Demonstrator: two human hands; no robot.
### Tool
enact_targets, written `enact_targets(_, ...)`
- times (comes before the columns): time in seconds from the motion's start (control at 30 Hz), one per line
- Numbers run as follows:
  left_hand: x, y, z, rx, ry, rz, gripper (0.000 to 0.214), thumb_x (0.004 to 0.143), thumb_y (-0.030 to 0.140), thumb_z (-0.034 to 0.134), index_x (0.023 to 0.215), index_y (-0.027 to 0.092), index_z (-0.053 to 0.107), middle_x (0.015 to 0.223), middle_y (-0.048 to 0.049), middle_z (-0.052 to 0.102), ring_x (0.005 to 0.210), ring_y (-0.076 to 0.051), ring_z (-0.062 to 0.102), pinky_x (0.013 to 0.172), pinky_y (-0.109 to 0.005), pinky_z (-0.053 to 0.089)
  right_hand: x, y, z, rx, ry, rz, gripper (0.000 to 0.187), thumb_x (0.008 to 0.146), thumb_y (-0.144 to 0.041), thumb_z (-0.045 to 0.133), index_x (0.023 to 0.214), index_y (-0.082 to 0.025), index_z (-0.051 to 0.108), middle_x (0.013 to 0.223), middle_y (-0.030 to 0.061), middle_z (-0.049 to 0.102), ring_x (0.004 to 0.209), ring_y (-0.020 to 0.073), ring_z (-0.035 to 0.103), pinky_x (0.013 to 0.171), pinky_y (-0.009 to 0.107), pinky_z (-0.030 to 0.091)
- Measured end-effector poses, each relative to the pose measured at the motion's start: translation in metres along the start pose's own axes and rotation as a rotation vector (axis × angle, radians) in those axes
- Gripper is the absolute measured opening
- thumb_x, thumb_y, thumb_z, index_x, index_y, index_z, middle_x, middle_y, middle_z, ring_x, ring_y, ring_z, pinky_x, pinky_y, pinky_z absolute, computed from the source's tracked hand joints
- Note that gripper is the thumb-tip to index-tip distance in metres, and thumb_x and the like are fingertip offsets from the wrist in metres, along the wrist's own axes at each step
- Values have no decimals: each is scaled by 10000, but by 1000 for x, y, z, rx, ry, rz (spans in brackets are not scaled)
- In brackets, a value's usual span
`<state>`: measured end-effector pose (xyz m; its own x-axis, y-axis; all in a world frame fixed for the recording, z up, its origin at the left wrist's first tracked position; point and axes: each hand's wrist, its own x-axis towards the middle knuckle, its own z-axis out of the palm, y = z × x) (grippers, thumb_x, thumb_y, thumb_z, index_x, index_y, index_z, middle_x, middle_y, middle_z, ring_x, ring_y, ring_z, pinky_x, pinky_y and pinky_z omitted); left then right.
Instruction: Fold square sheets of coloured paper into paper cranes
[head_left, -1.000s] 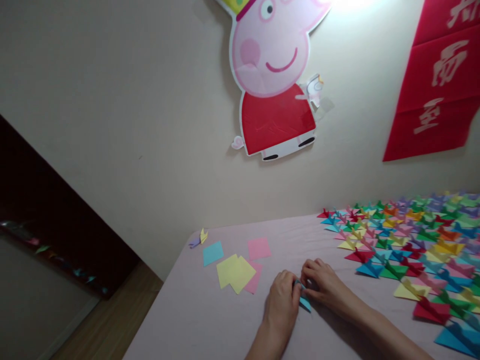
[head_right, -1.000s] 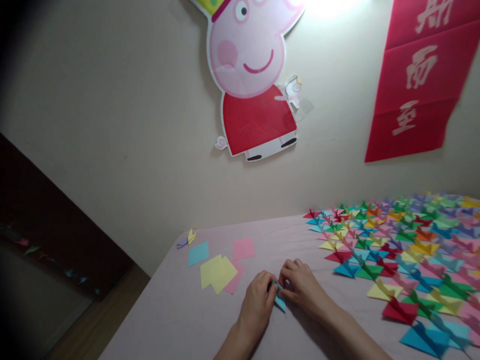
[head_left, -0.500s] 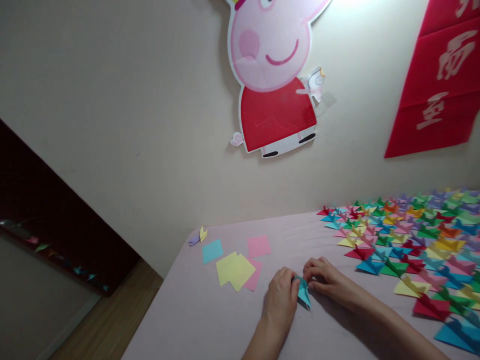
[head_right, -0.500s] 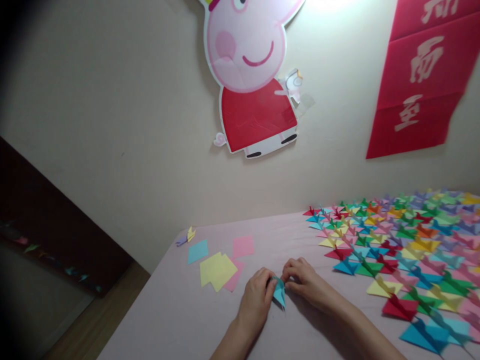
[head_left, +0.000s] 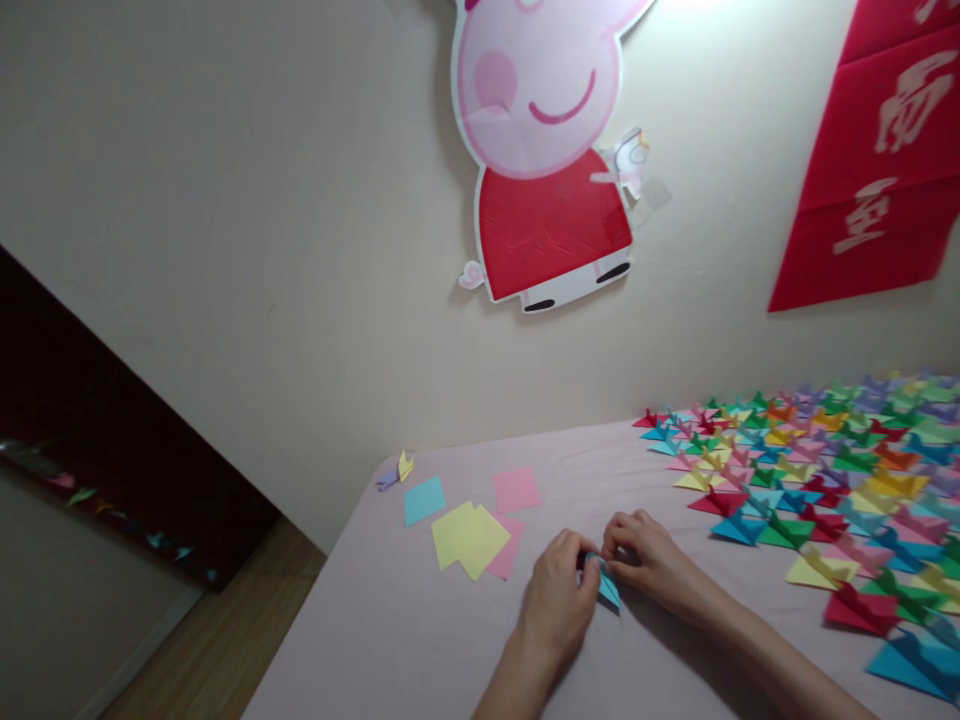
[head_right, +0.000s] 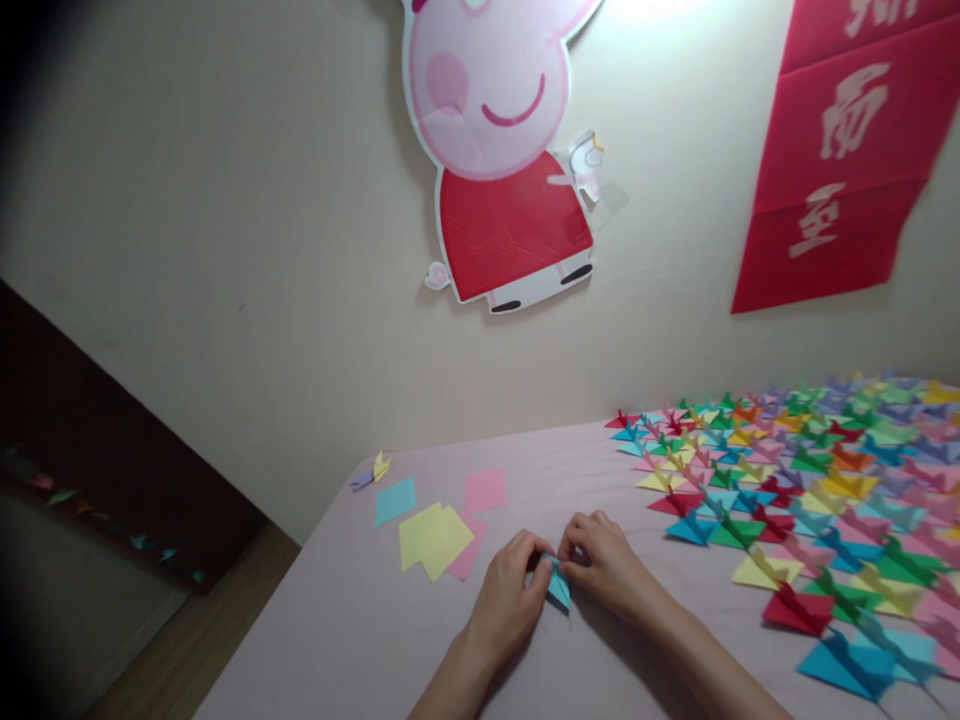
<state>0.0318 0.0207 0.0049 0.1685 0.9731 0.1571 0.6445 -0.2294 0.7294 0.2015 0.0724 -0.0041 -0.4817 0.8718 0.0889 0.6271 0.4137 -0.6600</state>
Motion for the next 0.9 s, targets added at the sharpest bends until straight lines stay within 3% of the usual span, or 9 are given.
enact_targets(0.1, 1, 0, 1, 9, 22, -22, 70, 837, 164, 608, 895, 203, 599, 907, -6, 626, 858, -179, 582, 770, -274, 426, 0, 1, 2, -4, 15, -2, 84, 803, -245, 639, 721, -230, 637, 850, 28, 657, 887, 241, 544, 824, 370, 401)
enact_targets(0.27, 1, -2, 6, 3, 56, -66, 118, 906, 141, 515, 841, 198, 596, 879, -5, 619, 836, -170, 580, 748, -272, 412, 0, 1, -1, -6, -14, -20, 74, 763, -164, 630, 727, -229, 630, 856, 21, 647, 891, 233, 538, 818, 355, 405)
enact_targets(0.63, 0, -1, 10, -54, 88, -44, 113, 928, 188, 520, 840, 199, 589, 901, -12, 612, 883, -181, 569, 789, -291, 430, -2, -2, 1, 12, 28, -56, 92, 796, -205, 619, 708, -220, 599, 813, 26, 652, 871, 234, 537, 797, 357, 396)
enact_targets(0.77, -1, 1, 10, -218, 168, -110, 101, 900, 255, 564, 972, 195, 602, 1027, -54, 627, 963, -196, 582, 855, -303, 447, -2, -4, -2, 151, 125, -28, 125, 816, -257, 592, 699, -227, 562, 748, 20, 619, 816, 230, 537, 743, 337, 416)
enact_targets(0.9, 3, 2, 17, -662, 113, -309, 468, 827, 403, 636, 1214, 162, 529, 1179, -131, 640, 1003, -234, 625, 831, -325, 482, -3, -8, -5, 297, 234, -49, 174, 869, -323, 534, 722, -234, 559, 764, 21, 590, 801, 227, 533, 727, 337, 433)
